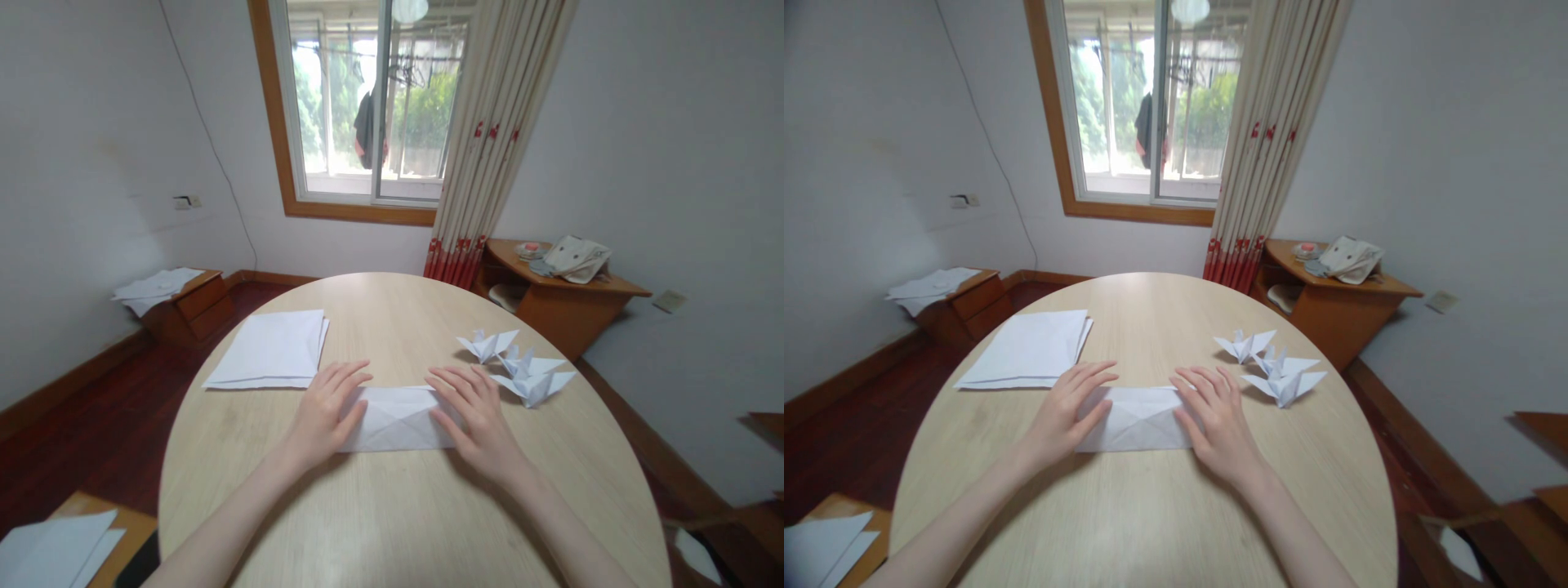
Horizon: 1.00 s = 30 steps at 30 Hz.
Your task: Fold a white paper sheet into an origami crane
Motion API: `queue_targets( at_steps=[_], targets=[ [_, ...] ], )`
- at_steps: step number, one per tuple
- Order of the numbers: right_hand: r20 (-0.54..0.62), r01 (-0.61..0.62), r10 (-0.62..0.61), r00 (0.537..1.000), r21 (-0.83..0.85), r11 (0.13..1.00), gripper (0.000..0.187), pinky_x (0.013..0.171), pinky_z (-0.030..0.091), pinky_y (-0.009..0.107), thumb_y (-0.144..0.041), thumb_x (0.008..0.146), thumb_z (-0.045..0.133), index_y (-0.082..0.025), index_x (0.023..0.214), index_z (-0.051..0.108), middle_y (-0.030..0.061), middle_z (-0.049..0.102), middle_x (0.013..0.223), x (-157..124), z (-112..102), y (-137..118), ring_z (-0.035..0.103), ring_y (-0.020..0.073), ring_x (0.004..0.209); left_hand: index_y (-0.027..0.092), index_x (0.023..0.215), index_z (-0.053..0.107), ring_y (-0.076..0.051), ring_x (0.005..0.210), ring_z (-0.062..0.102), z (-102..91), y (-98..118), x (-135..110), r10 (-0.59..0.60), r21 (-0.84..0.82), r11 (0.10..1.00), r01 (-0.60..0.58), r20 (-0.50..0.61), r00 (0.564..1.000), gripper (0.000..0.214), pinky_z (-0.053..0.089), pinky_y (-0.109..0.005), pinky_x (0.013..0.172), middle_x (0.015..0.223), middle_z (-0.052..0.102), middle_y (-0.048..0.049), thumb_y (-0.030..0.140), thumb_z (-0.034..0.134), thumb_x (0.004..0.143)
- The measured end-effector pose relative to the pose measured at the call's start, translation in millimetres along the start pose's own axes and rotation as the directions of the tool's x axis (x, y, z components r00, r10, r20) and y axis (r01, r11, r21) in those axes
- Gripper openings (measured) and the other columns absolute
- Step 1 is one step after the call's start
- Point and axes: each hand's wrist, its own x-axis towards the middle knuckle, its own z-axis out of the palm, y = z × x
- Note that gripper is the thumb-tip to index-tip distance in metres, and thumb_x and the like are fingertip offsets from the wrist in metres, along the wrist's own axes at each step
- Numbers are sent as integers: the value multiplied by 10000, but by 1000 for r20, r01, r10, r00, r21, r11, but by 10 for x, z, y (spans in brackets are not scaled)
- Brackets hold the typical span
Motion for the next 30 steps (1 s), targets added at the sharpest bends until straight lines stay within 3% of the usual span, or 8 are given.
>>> queue_targets(
  at_steps=[5, 12, 19, 24, 30],
  targets=[
    [-39, -63, 58, 998, -127, 990, 541, 1103, 116, 529, -235, 942, 400, -277, 1465, 269, 64, 463, 1437, -24, 155, -136, 367, 284, 1312, 194, 1304, 460, -234, 1266, 455, 123, 58, -31, 9, 121, 993, -5, -31, 999, 394, 234, -483, 1131, 1356, 532, -94, 175, 405, 915],
    [-20, -55, 54, 998, -103, 993, 628, 1117, 183, 530, -223, 955, 346, -237, 1517, 66, 94, 375, 1494, -60, 380, -252, 305, 280, 1370, 164, 1376, 387, -252, 1343, 383, 371, 124, -130, -68, 172, 982, 72, -30, 997, 450, 258, -500, 1135, 1424, 458, -129, 191, 372, 927],
    [98, -41, 38, 994, 27, 999, 612, 1109, 335, 500, -240, 961, 343, -187, 1517, 93, 129, 285, 1532, -75, 602, -243, 224, 255, 1419, 70, 1386, 371, -307, 1400, 264, 650, 113, -237, -139, 235, 967, 99, 161, 977, 492, 296, -515, 1115, 1478, 348, -206, 302, 378, 953],
    [211, -91, 79, 974, 49, 995, 601, 1122, 316, 500, -253, 956, 349, -147, 1510, 140, 152, 255, 1540, -124, 739, -185, 166, 248, 1435, 48, 1424, 311, -301, 1403, 248, 747, 101, -295, -154, 240, 967, 88, 272, 950, 562, 273, -510, 1125, 1478, 328, -225, 393, 331, 981],
    [335, -153, 160, 929, -49, 987, 576, 1140, 250, 515, -375, 968, 333, -105, 1473, 281, 171, 285, 1519, -143, 833, -129, 178, 281, 1426, 94, 1453, 297, -289, 1413, 230, 762, 56, -310, -166, 270, 960, 77, 325, 931, 594, 231, -505, 1135, 1497, 314, -187, 463, 291, 987]
  ],
)
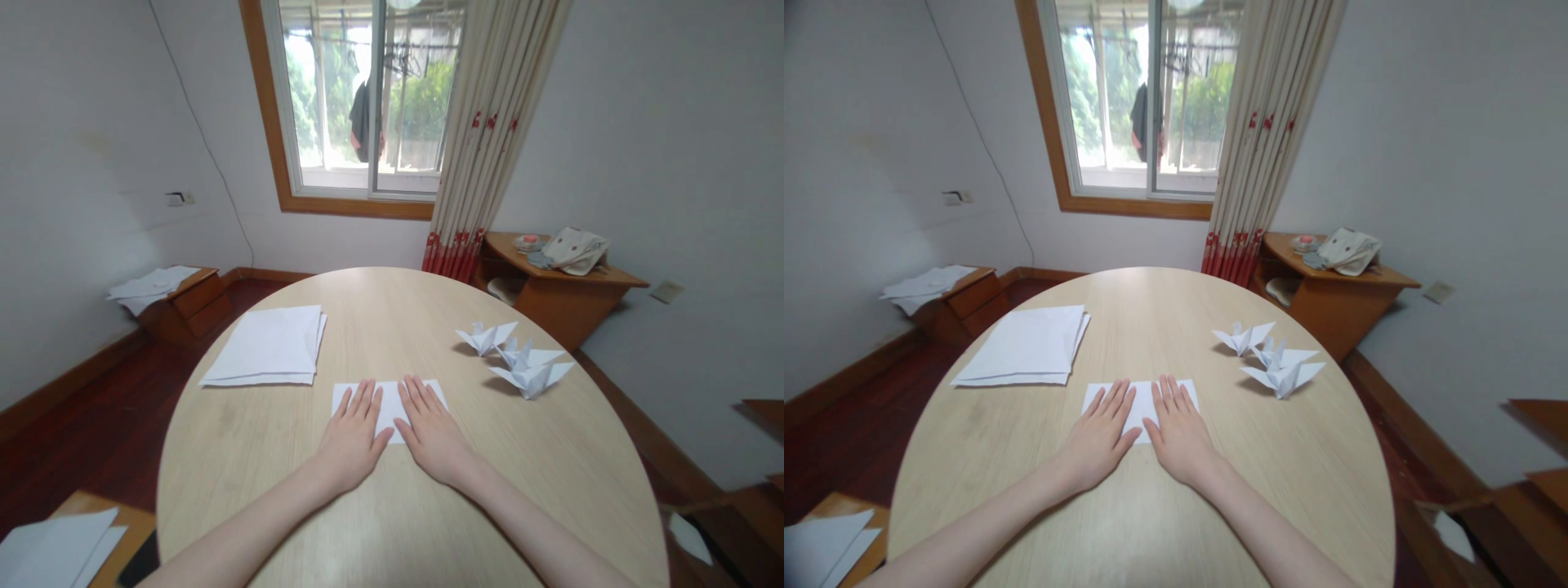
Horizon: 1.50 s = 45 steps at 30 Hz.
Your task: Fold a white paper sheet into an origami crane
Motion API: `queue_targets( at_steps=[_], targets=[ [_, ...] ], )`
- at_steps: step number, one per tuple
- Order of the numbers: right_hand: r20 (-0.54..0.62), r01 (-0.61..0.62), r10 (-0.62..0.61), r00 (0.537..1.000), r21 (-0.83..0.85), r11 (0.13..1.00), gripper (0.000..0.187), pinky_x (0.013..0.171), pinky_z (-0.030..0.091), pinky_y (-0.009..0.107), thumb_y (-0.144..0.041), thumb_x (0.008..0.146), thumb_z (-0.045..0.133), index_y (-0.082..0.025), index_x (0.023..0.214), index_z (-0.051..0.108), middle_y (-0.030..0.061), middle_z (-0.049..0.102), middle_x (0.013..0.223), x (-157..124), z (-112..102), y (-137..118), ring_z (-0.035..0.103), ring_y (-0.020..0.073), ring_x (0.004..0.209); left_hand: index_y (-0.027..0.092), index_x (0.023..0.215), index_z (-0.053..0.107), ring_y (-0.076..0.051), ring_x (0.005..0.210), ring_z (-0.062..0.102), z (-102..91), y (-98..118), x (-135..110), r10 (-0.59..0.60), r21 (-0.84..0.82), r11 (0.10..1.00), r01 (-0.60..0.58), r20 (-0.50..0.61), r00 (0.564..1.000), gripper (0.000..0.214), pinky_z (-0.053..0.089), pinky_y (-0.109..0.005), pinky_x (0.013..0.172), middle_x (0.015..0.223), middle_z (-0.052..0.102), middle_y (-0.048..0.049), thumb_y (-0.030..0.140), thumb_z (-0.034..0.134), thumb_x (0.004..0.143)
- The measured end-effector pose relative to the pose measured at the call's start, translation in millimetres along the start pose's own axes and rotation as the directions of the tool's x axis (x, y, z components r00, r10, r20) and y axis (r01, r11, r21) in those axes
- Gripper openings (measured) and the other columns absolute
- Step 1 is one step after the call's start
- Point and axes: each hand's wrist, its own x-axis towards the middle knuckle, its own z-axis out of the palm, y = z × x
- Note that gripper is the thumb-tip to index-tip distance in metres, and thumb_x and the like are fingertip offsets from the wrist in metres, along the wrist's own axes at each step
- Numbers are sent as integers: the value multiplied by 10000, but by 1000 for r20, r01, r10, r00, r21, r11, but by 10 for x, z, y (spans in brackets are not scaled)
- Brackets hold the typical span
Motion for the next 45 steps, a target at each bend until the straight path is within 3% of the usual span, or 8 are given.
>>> queue_targets(
  at_steps=[5, 12, 19, 26, 33, 40, 45],
  targets=[
    [47, -26, 28, 998, -44, 999, 578, 1146, 174, 559, -452, 969, 323, -161, 1469, 314, 135, 277, 1526, 6, -46, 10, 169, 300, 1426, 136, 1462, 294, -291, 1413, 237, -67, -55, 33, 8, -14, 1000, -8, 46, 999, 638, 211, -518, 1130, 1513, 299, -151, 530, 327, 962],
    [132, -46, 48, 990, -22, 999, 681, 1140, 202, 540, -593, 927, 345, -165, 1458, 343, 141, 258, 1532, 37, -238, 96, 167, 322, 1422, 140, 1468, 282, -286, 1418, 223, -226, -142, 92, 59, -33, 998, -54, 165, 985, 696, 198, -499, 1133, 1531, 249, -144, 593, 334, 943],
    [208, 18, -25, 978, 34, 999, 764, 1160, 185, 487, -662, 897, 352, -168, 1475, 292, 111, 237, 1540, 67, -339, 274, 164, 270, 1430, 201, 1483, 242, -267, 1426, 201, -271, -332, 129, 131, -74, 990, -117, 221, 967, 703, 206, -464, 1134, 1546, 223, -108, 618, 360, 929],
    [267, 1, -27, 963, 95, 995, 913, 1164, 145, 503, -739, 810, 434, -180, 1497, 216, 120, 201, 1548, 98, -384, 370, 146, 285, 1435, 122, 1480, 234, -293, 1429, 175, -290, -443, 178, 119, -96, 991, -96, 272, 955, 932, 174, -445, 1148, 1540, 187, -178, 751, 415, 816],
    [273, -8, -27, 962, 125, 992, 955, 1155, 100, 543, -750, 763, 495, -205, 1498, 221, 123, 236, 1545, 79, -408, 436, 203, 309, 1421, 127, 1453, 310, -304, 1370, 329, -288, -552, 187, 145, -182, 977, -113, 173, 974, 947, 280, -418, 1106, 1493, 332, -184, 724, 553, 759],
    [202, -8, -23, 979, 152, 988, 932, 1139, 159, 528, -705, 729, 596, -179, 1454, 339, 139, 387, 1480, 70, -470, 412, 325, 310, 1360, 165, 1414, 388, -325, 1266, 447, -306, -546, 196, 175, -243, 958, -152, 78, 981, 901, 361, -454, 1033, 1413, 462, -171, 639, 687, 708],
    [118, -4, -19, 993, 192, 981, 918, 1074, 268, 527, -634, 677, 703, -205, 1425, 390, 136, 488, 1393, 59, -491, 391, 411, 322, 1258, 163, 1399, 405, -322, 1172, 498, -379, -507, 206, 154, -280, 951, -129, 69, 986, 950, 400, -446, 978, 1330, 537, -158, 592, 771, 636]
  ],
)
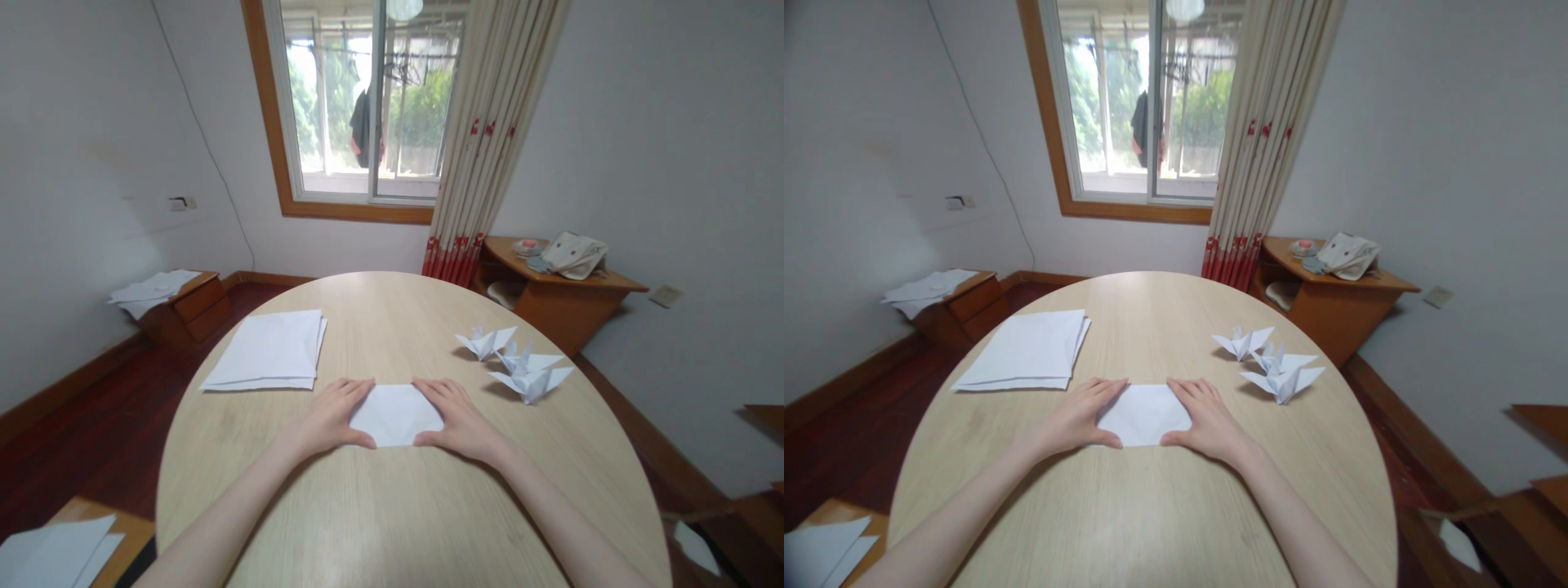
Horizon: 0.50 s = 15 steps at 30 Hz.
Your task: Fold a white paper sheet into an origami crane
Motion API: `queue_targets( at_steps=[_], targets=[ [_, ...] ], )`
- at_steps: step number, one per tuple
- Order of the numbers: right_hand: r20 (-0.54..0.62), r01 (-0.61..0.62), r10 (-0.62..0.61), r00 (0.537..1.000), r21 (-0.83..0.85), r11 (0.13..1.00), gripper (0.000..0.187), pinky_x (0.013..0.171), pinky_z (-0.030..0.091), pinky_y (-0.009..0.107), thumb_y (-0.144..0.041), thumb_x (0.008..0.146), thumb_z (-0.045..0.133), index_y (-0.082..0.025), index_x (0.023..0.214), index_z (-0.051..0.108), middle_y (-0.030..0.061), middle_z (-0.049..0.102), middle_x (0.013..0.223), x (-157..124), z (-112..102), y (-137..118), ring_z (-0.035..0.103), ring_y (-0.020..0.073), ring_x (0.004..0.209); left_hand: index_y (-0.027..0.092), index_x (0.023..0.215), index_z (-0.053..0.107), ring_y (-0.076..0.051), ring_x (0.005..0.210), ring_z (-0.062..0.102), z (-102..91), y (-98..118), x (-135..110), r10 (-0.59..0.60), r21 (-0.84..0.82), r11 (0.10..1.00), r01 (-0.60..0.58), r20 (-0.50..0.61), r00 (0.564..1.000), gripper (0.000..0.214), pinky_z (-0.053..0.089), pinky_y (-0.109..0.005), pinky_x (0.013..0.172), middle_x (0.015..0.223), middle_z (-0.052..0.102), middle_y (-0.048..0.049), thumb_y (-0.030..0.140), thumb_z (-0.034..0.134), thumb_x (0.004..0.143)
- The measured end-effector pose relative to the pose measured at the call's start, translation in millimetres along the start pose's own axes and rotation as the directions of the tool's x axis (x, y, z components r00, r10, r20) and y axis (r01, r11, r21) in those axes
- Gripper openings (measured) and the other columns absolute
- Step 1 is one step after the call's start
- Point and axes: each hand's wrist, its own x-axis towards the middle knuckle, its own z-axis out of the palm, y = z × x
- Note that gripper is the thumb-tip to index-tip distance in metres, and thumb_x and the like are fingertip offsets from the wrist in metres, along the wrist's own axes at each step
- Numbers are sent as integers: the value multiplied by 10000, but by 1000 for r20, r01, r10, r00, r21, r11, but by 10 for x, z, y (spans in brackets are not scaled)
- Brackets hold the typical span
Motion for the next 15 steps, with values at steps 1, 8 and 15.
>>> queue_targets(
  at_steps=[1, 8, 15],
  targets=[
    [-12, 2, -2, 1000, 6, 1000, 921, 1065, 278, 524, -616, 668, 721, -205, 1424, 391, 136, 497, 1379, -1, 4, -4, 416, 322, 1245, 163, 1399, 405, -321, 1162, 499, -11, 15, 2, -7, -4, 1000, 7, 0, 1000, 967, 402, -445, 973, 1315, 544, -157, 589, 784, 618],
    [-96, 16, -8, 995, 81, 997, 918, 1020, 346, 511, -433, 654, 801, -241, 1438, 364, 124, 520, 1292, -23, 41, -28, 428, 311, 1182, 181, 1384, 423, -348, 1155, 474, -48, 110, -11, -127, 60, 990, 128, -27, 992, 1080, 374, -489, 981, 1260, 537, -155, 599, 841, 482],
    [-211, 114, -97, 973, 71, 991, 931, 992, 398, 522, -321, 680, 797, -298, 1463, 294, 106, 495, 1296, -37, 46, -42, 424, 304, 1169, 196, 1391, 401, -355, 1139, 464, -20, 110, -30, -121, 68, 989, 129, -118, 986, 1125, 365, -513, 981, 1221, 523, -143, 589, 858, 441]
  ],
)
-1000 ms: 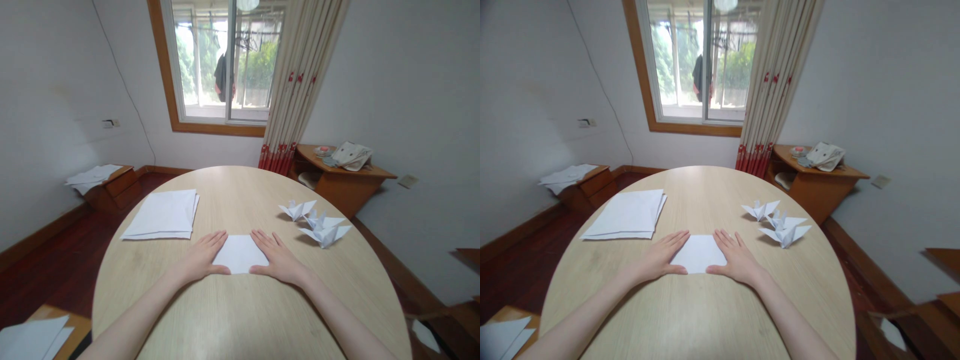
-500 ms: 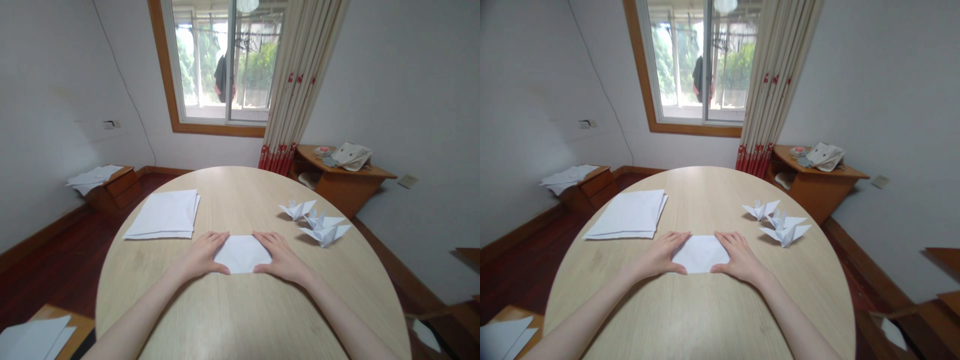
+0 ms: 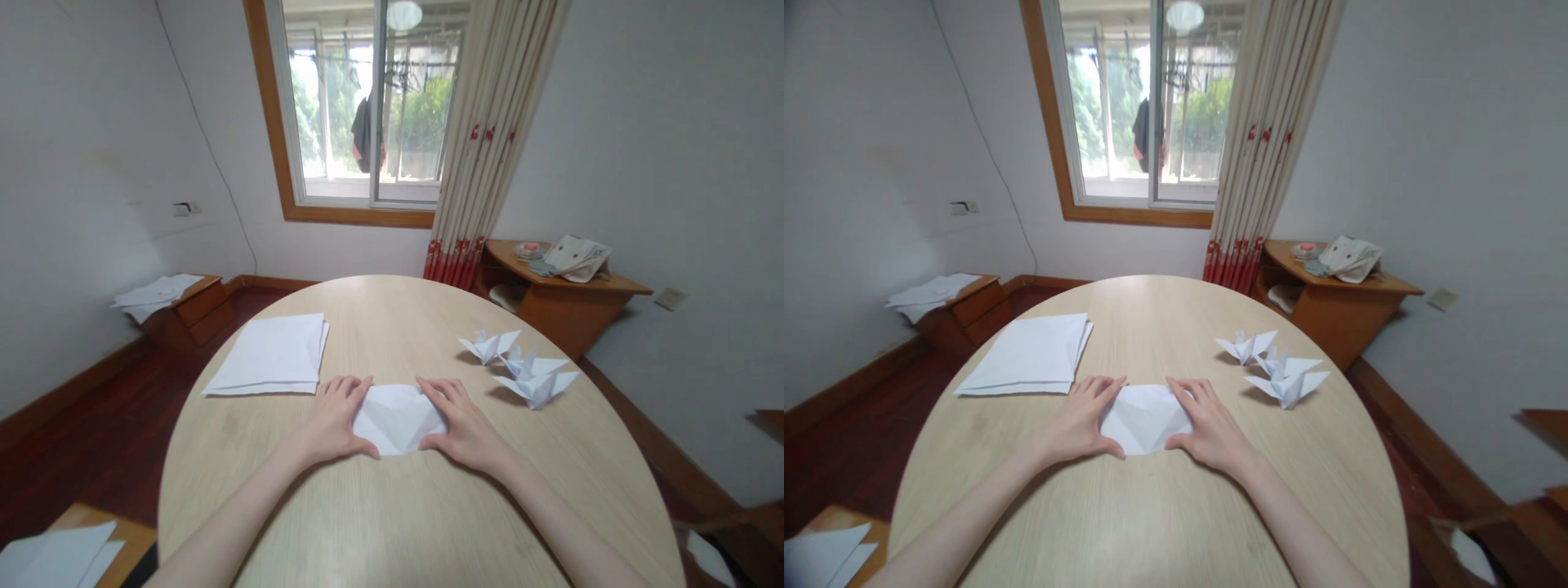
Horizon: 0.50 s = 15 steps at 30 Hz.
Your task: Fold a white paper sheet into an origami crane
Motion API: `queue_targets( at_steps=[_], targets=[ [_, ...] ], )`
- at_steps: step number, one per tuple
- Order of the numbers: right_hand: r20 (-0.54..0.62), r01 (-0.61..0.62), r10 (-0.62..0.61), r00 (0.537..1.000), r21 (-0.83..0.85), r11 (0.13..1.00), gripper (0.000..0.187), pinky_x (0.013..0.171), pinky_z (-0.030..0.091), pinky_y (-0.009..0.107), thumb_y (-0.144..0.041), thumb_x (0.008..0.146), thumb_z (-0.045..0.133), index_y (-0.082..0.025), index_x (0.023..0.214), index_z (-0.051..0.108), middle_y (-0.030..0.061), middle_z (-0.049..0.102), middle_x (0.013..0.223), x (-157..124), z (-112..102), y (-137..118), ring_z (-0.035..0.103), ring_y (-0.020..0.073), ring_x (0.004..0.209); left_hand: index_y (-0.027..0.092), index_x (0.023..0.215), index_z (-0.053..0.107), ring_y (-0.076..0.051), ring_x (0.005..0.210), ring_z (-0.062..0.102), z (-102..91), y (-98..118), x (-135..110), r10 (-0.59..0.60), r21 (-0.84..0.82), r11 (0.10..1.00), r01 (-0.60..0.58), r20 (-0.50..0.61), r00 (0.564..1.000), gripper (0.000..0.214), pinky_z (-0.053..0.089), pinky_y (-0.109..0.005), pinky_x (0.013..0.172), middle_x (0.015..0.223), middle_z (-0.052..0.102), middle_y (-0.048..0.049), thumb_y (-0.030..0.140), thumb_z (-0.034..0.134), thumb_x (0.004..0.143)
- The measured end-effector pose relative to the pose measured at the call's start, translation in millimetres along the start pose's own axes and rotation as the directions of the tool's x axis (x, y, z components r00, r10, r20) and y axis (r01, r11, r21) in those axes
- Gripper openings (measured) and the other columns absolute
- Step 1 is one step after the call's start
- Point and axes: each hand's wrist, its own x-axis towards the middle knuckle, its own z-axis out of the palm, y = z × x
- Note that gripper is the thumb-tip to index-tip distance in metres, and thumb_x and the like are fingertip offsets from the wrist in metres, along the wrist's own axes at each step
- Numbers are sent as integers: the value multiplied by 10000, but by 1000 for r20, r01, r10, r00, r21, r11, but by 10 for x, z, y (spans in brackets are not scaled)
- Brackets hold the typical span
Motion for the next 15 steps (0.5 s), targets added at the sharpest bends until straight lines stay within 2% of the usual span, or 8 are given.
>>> queue_targets(
  at_steps=[2, 8, 15],
  targets=[
    [-21, 30, -30, 999, -14, 999, 923, 985, 409, 528, -310, 704, 782, -312, 1470, 266, 104, 491, 1299, 2, -10, -11, 427, 305, 1169, 204, 1382, 411, -342, 1116, 473, 22, -13, 0, 8, -37, 999, -10, -56, 998, 1082, 387, -509, 968, 1195, 509, -136, 554, 866, 465],
    [-76, 80, -86, 993, -86, 993, 856, 955, 449, 528, -275, 753, 744, -294, 1465, 269, 122, 489, 1306, 2, -63, -57, 438, 315, 1158, 240, 1362, 432, -288, 1075, 496, 78, -34, 0, 46, -152, 985, -78, -205, 978, 824, 438, -465, 945, 1143, 469, -100, 383, 821, 650],
    [-124, 160, -181, 976, -166, 973, 735, 961, 443, 553, -313, 853, 628, -291, 1476, 238, 131, 483, 1328, -16, -139, -149, 440, 323, 1168, 282, 1406, 360, -286, 1062, 492, 3, 15, -28, 121, -56, 988, -146, -314, 942, 717, 450, -467, 926, 1153, 472, -99, 287, 720, 786]
  ],
)
